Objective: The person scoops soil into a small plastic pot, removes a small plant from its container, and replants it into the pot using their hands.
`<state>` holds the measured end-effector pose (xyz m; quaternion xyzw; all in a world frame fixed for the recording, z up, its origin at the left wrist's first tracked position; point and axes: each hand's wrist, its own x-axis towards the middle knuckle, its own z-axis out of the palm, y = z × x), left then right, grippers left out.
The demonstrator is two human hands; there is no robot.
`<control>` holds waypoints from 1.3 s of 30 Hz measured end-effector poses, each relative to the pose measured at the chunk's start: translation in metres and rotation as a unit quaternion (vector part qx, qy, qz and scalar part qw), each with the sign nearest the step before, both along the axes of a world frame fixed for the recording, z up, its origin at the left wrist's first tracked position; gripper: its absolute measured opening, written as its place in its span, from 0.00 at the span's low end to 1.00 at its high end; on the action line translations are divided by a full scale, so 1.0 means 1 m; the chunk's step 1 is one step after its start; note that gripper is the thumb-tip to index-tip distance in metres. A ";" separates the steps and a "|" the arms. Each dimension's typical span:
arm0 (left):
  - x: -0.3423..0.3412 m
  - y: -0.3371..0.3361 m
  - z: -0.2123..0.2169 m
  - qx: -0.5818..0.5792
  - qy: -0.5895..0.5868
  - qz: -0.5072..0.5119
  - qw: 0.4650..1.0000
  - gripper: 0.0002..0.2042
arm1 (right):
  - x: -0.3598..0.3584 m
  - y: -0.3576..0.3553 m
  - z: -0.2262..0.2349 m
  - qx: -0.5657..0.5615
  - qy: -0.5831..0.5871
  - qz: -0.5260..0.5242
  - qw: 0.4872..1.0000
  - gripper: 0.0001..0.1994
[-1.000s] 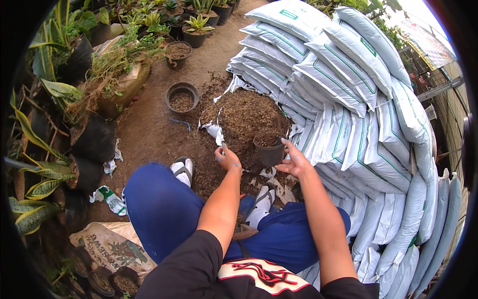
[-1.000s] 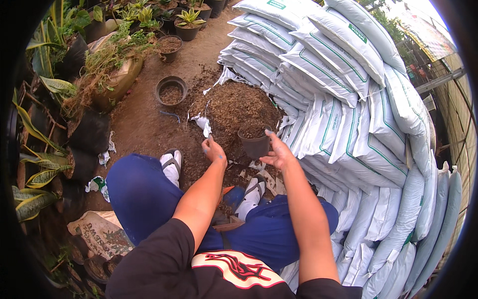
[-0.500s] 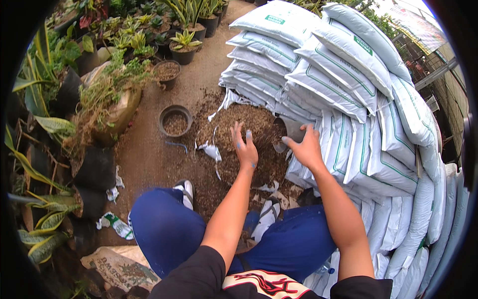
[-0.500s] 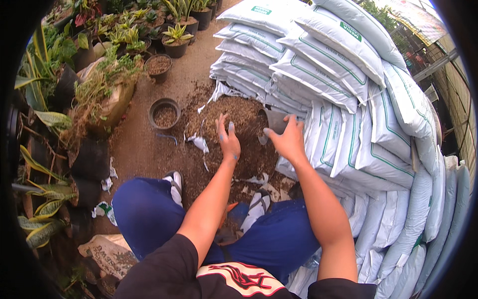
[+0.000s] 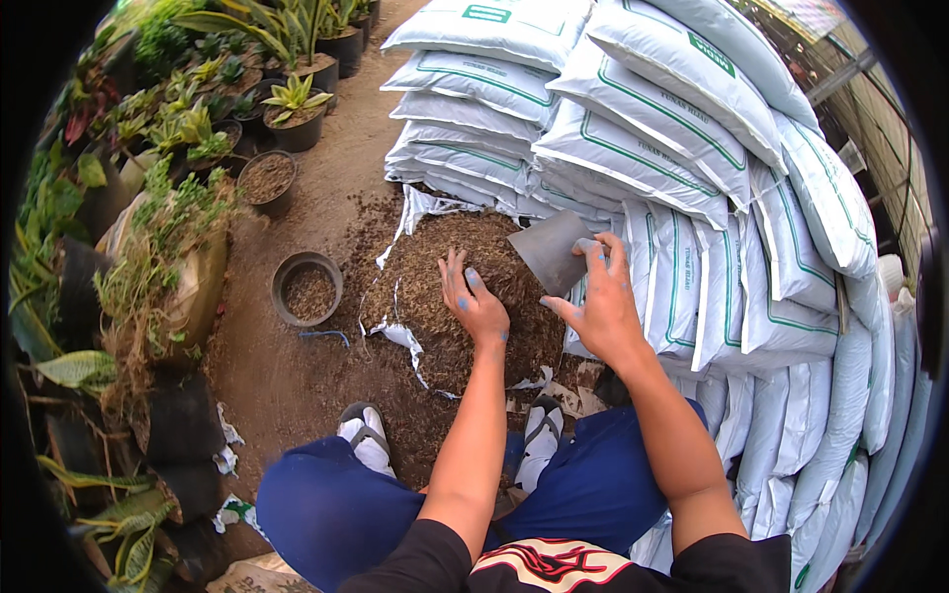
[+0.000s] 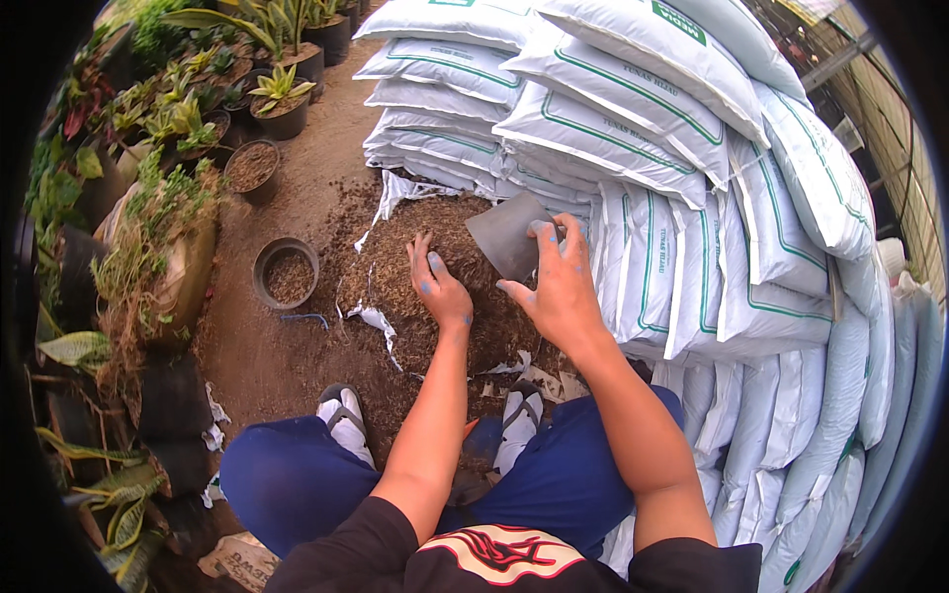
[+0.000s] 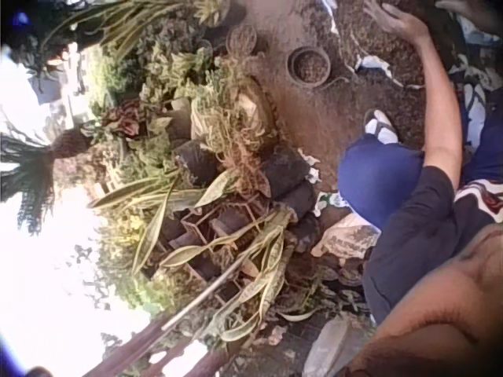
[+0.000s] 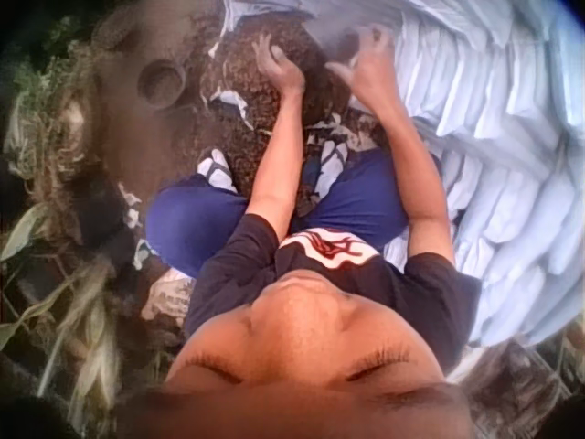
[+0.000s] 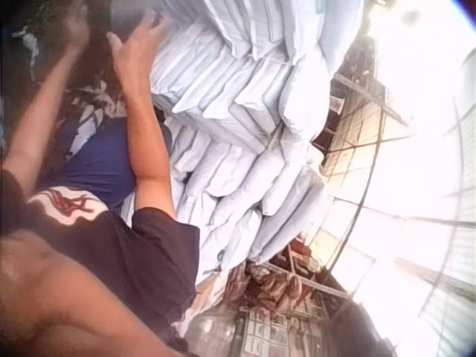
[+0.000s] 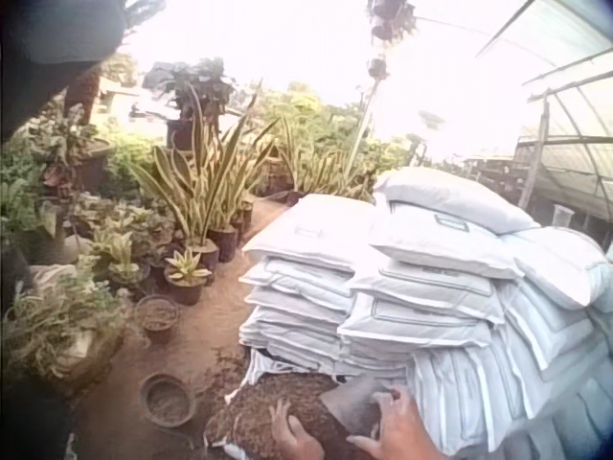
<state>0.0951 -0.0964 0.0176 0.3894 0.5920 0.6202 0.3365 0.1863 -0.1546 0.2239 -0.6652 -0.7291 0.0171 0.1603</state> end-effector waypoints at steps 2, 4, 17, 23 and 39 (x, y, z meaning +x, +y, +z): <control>-0.007 0.001 0.004 0.003 0.013 0.012 1.000 0.23 | 0.004 0.005 -0.003 -0.006 0.038 -0.004 0.999 0.36; 0.000 0.001 0.004 0.007 0.019 -0.001 1.000 0.23 | 0.028 0.009 -0.024 -0.022 0.057 -0.028 0.998 0.37; -0.004 0.015 0.012 0.054 -0.021 -0.139 0.989 0.25 | 0.055 0.013 -0.077 -0.134 0.198 -0.200 0.950 0.40; 0.004 0.013 0.024 0.037 -0.024 -0.303 0.952 0.34 | 0.064 0.017 -0.100 -0.148 0.279 -0.212 0.925 0.42; -0.100 0.018 0.007 -0.057 -0.117 0.040 0.991 0.12 | 0.041 0.041 -0.041 -0.193 0.534 -0.274 0.776 0.36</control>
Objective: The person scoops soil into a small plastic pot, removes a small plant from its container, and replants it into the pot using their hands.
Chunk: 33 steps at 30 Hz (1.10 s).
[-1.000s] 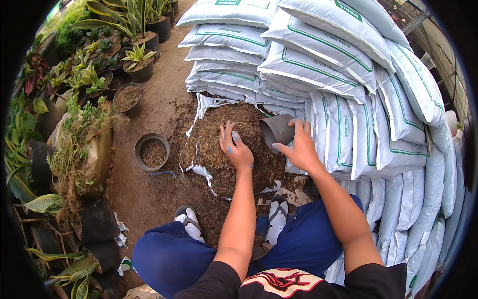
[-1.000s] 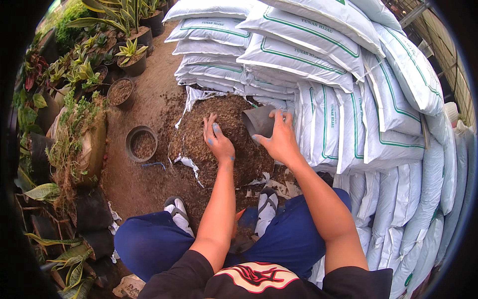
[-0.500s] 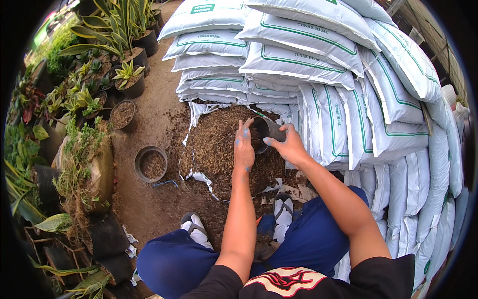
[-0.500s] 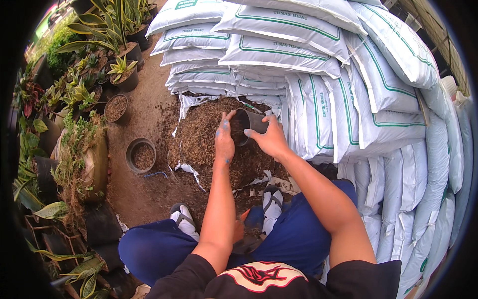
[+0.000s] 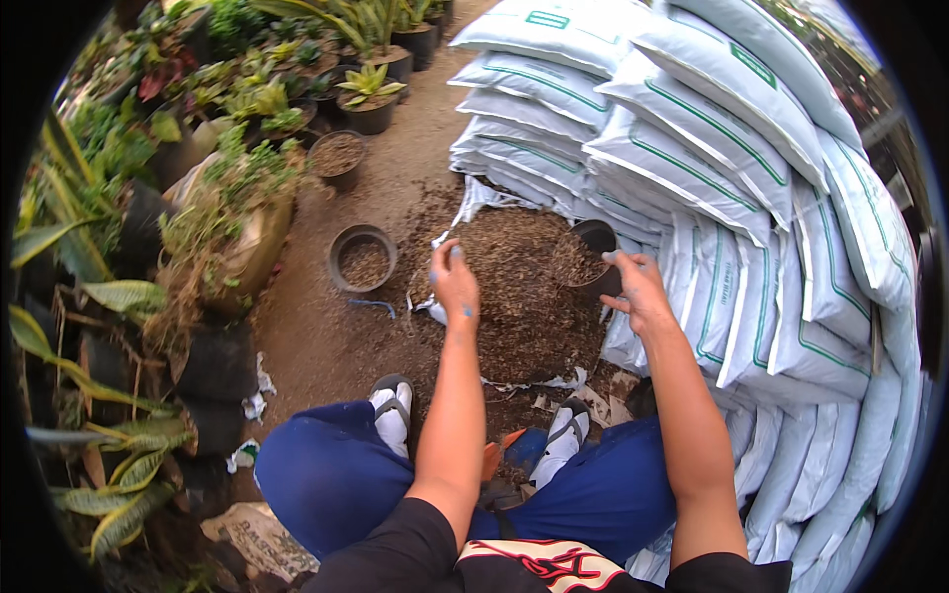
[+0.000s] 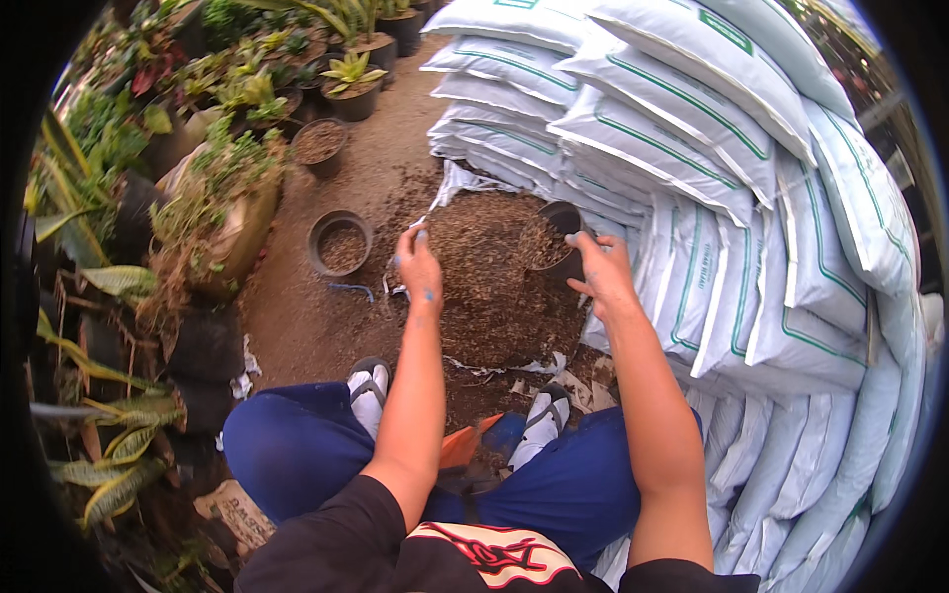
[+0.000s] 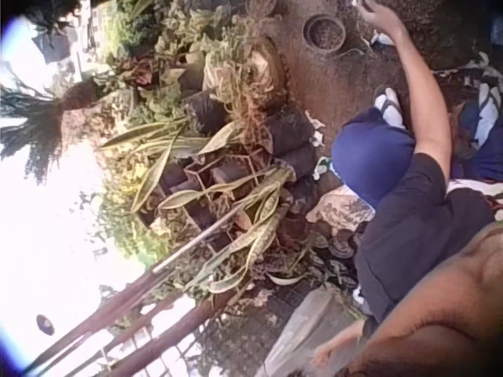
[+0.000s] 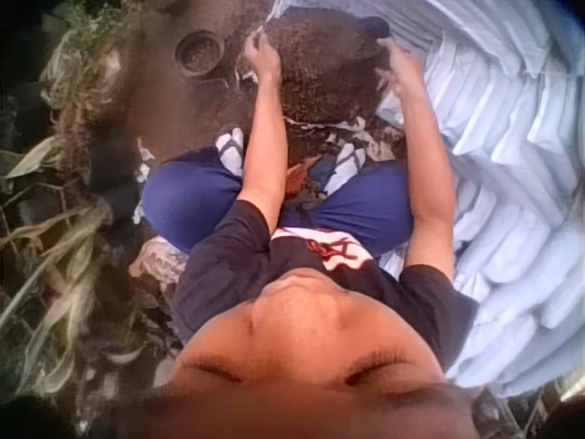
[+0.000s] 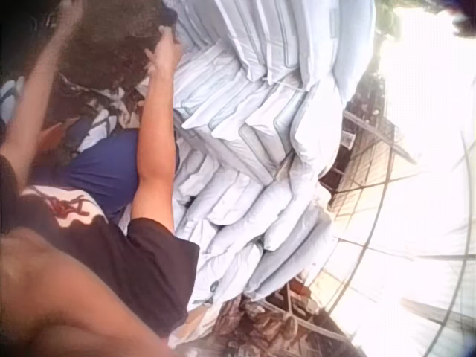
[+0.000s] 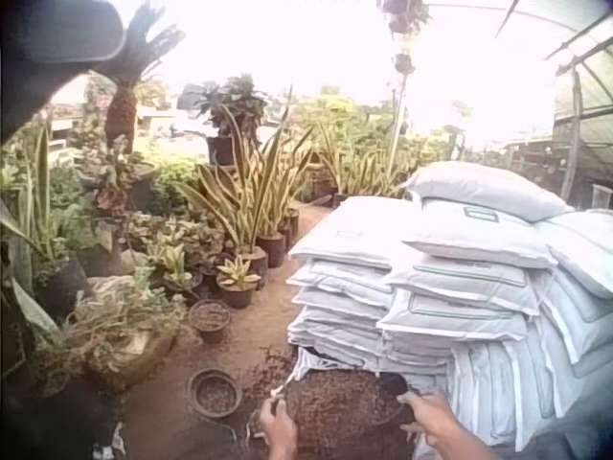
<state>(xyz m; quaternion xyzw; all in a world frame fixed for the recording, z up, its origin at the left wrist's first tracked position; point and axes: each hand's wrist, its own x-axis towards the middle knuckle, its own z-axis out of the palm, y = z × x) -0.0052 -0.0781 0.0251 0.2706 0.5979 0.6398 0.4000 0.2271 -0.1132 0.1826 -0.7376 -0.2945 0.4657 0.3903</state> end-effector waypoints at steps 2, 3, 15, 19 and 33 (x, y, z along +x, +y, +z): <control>-0.057 -0.008 -0.041 -0.060 -0.020 0.104 0.993 0.11 | -0.025 0.007 0.010 0.016 0.014 0.013 1.000 0.31; -0.061 -0.011 -0.041 -0.143 -0.065 0.170 0.973 0.11 | -0.023 0.009 0.011 0.020 0.020 0.016 0.999 0.29; -0.126 0.006 -0.124 -0.172 -0.263 0.270 0.910 0.20 | -0.098 0.014 0.001 0.036 0.137 0.138 0.980 0.23; -0.115 -0.012 -0.110 -0.195 -0.194 0.234 0.932 0.23 | -0.111 0.012 0.007 0.056 0.111 0.135 0.983 0.27; -0.102 -0.073 0.100 -0.167 0.110 -0.229 0.953 0.14 | -0.090 -0.011 0.062 0.334 -0.225 0.265 0.876 0.33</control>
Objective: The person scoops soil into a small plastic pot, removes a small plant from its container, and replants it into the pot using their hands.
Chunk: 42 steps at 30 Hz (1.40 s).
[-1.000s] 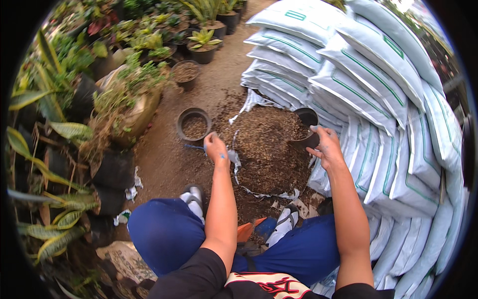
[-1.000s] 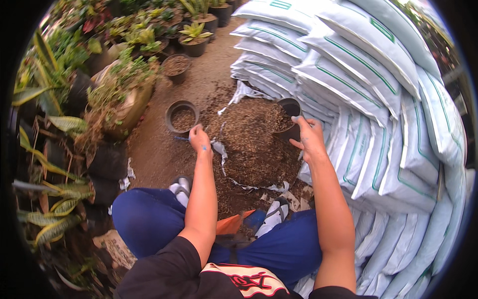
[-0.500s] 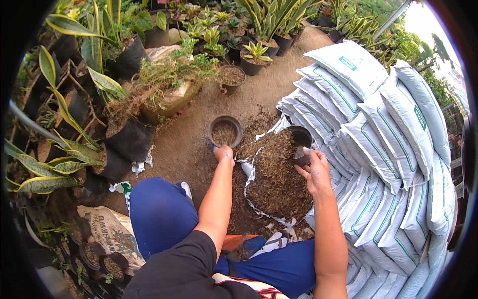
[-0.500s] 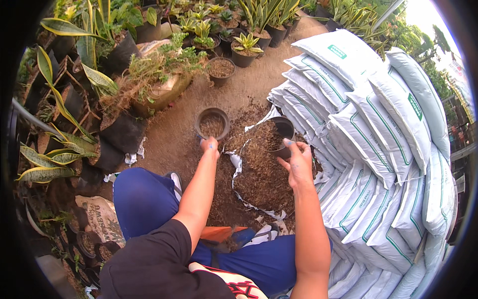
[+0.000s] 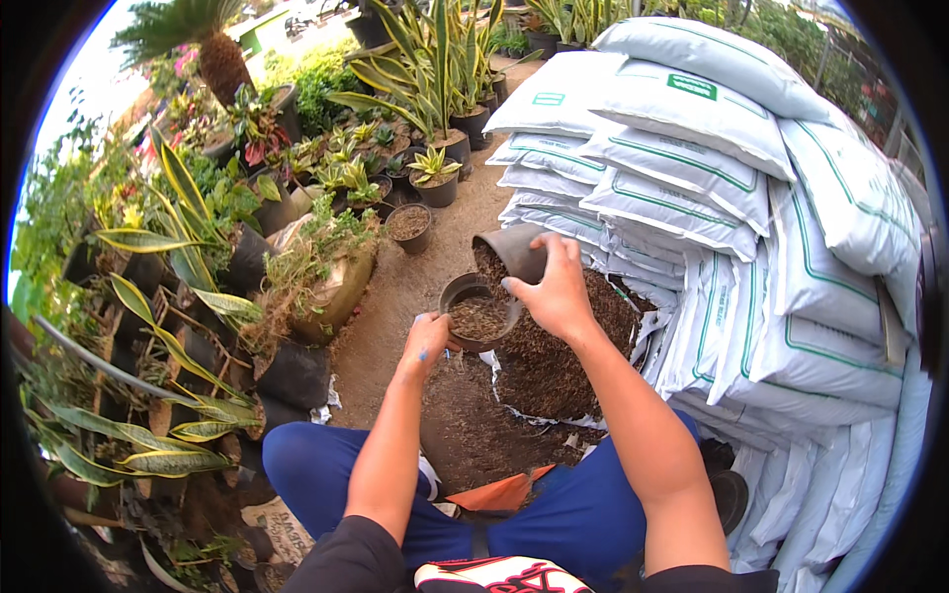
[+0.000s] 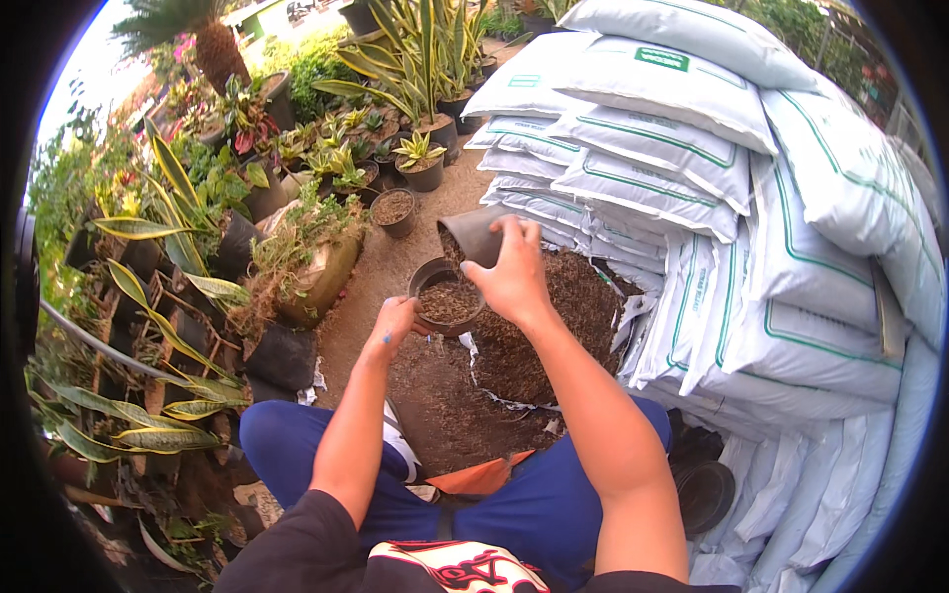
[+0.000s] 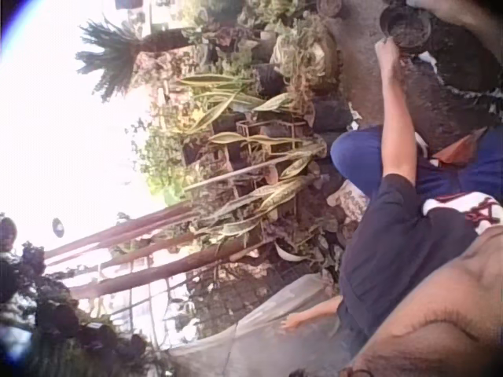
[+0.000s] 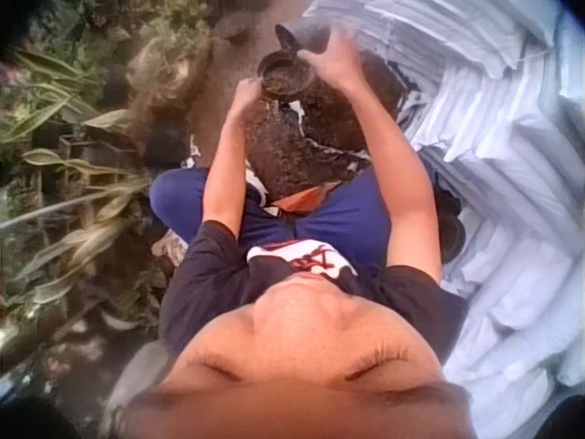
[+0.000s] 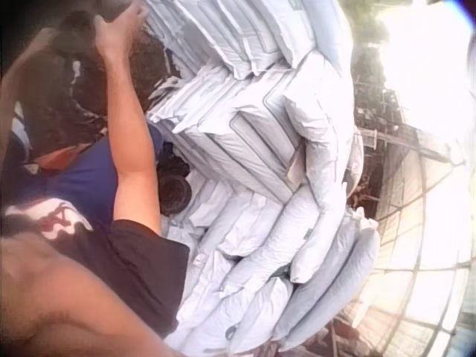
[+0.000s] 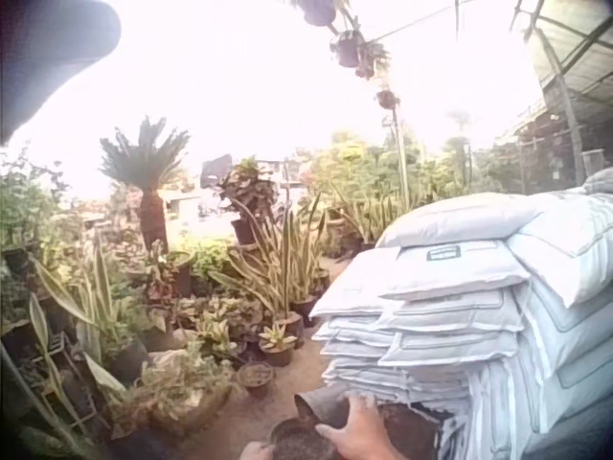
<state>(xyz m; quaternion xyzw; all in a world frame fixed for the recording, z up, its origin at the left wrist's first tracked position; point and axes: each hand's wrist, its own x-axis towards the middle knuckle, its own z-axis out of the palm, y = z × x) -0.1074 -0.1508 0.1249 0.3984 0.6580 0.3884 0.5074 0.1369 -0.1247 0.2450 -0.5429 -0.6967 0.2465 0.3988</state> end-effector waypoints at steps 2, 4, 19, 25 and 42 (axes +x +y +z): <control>0.005 -0.004 0.031 -0.010 -0.014 -0.074 0.997 0.14 | 0.006 -0.007 0.006 0.039 -0.035 0.053 0.997 0.32; 0.004 -0.015 0.055 -0.029 0.052 -0.137 0.989 0.15 | 0.010 -0.017 0.014 0.057 -0.035 0.046 0.997 0.31; 0.027 -0.016 0.116 -0.023 -0.036 -0.197 0.979 0.12 | 0.060 -0.049 0.046 0.096 -0.021 0.072 0.993 0.32; 0.037 -0.010 0.104 -0.065 -0.054 -0.202 0.976 0.13 | 0.068 -0.049 0.050 0.062 0.009 0.097 0.993 0.33; 0.056 -0.009 0.083 -0.031 -0.081 -0.063 0.994 0.13 | 0.050 -0.043 0.049 0.203 -0.056 0.043 0.977 0.28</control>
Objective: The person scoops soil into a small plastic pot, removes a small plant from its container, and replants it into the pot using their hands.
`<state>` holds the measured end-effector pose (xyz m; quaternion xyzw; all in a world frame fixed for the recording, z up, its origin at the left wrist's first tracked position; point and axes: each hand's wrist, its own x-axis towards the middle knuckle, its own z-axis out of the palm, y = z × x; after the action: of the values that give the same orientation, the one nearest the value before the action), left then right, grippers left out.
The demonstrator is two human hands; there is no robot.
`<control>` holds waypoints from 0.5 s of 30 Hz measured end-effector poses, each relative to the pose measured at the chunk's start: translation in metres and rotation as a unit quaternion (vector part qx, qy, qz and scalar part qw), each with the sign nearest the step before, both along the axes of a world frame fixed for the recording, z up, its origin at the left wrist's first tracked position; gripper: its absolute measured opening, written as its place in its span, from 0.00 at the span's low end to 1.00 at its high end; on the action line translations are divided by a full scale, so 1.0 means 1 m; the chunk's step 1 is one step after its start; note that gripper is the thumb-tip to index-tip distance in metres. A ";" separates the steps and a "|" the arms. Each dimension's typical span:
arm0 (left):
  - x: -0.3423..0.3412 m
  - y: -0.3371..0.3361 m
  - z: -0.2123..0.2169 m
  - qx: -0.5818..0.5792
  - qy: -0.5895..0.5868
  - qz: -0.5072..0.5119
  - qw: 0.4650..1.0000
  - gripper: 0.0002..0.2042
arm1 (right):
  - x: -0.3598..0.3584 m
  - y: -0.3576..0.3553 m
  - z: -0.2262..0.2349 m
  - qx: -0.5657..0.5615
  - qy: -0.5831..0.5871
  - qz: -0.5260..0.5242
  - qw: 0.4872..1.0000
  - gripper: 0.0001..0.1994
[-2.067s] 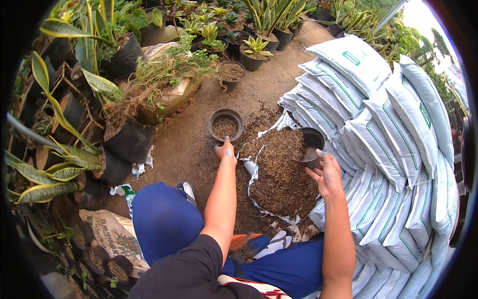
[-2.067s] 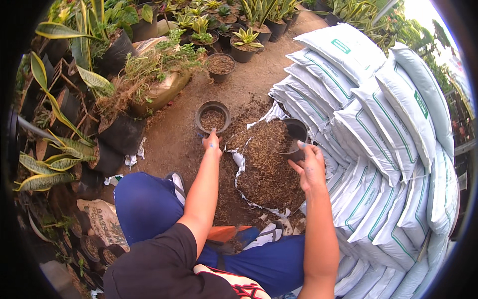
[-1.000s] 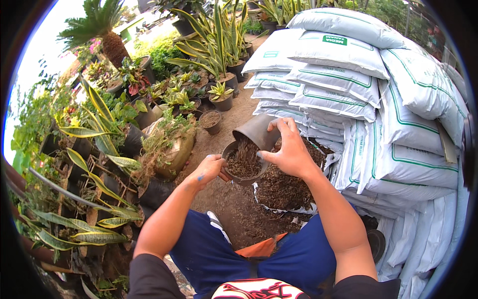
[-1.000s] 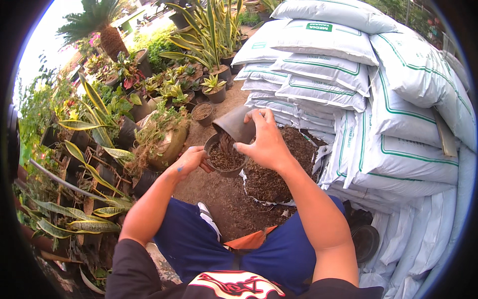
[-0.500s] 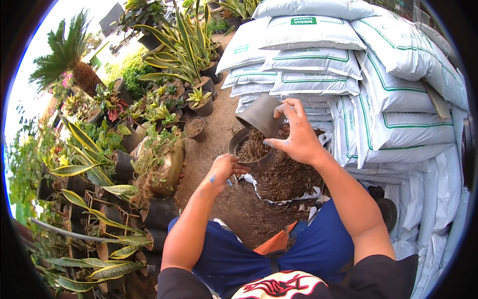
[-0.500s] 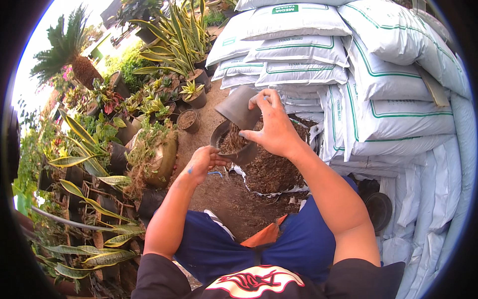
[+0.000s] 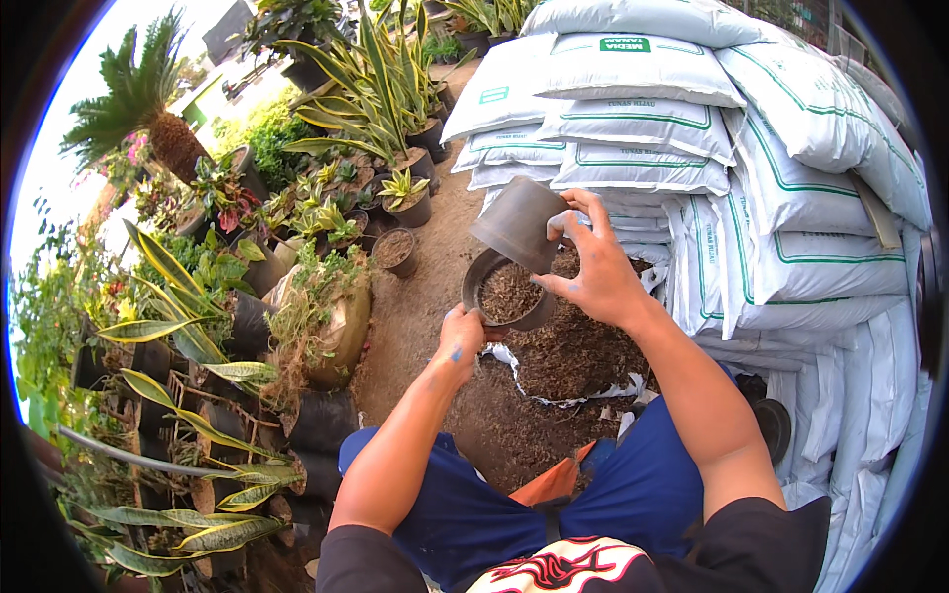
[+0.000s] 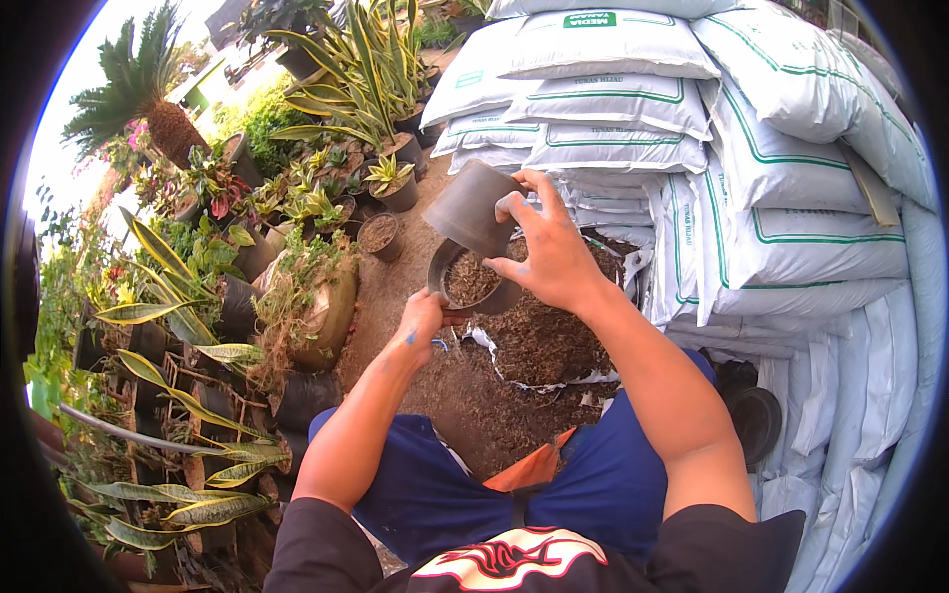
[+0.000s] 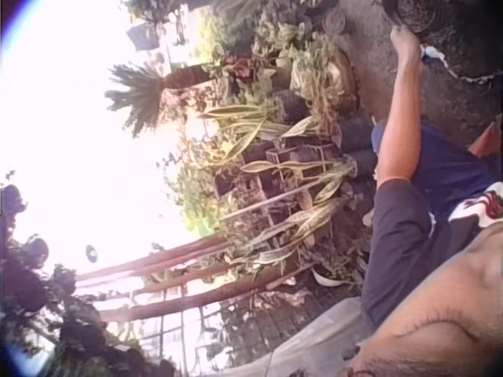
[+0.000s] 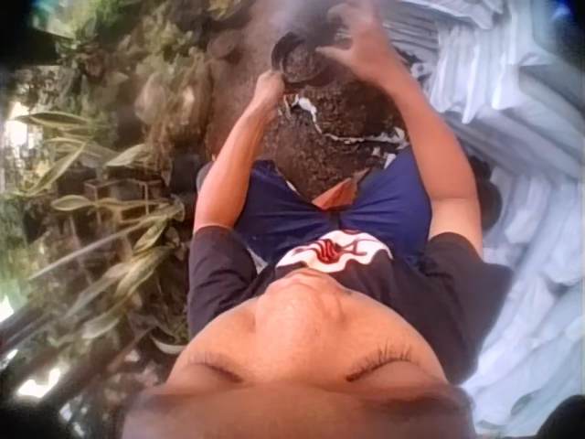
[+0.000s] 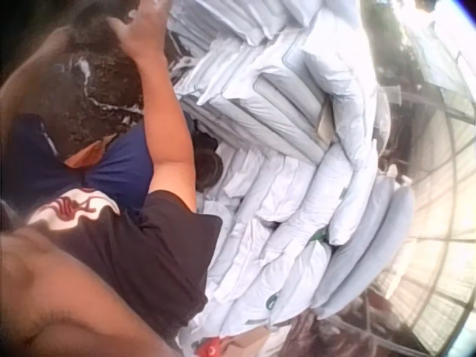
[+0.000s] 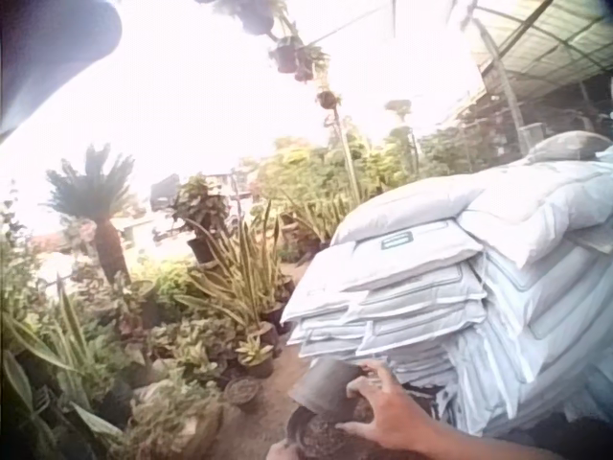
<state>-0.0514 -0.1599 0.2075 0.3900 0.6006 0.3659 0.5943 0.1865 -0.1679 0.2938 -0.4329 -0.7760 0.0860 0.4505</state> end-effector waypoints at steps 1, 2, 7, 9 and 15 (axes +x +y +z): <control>0.001 -0.001 -0.004 0.020 -0.002 -0.016 1.000 0.13 | -0.001 0.000 0.001 -0.001 -0.001 0.003 1.000 0.27; 0.001 -0.002 -0.011 0.040 -0.004 -0.032 0.999 0.13 | -0.002 0.001 0.002 -0.002 -0.002 0.006 1.000 0.27; -0.010 0.003 -0.019 0.045 0.063 -0.001 0.997 0.13 | -0.009 0.001 0.000 -0.018 -0.019 0.025 0.999 0.27; -0.005 0.001 -0.006 0.069 0.061 -0.038 0.995 0.13 | -0.008 0.002 0.000 -0.004 -0.028 0.015 0.999 0.26; -0.007 0.002 0.000 0.065 0.048 -0.054 0.995 0.14 | -0.012 0.004 -0.004 -0.007 -0.096 0.029 0.995 0.26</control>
<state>-0.0583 -0.1580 0.2080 0.4764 0.5819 0.3523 0.5571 0.1749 -0.1637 0.2901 -0.4202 -0.8272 0.0624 0.3678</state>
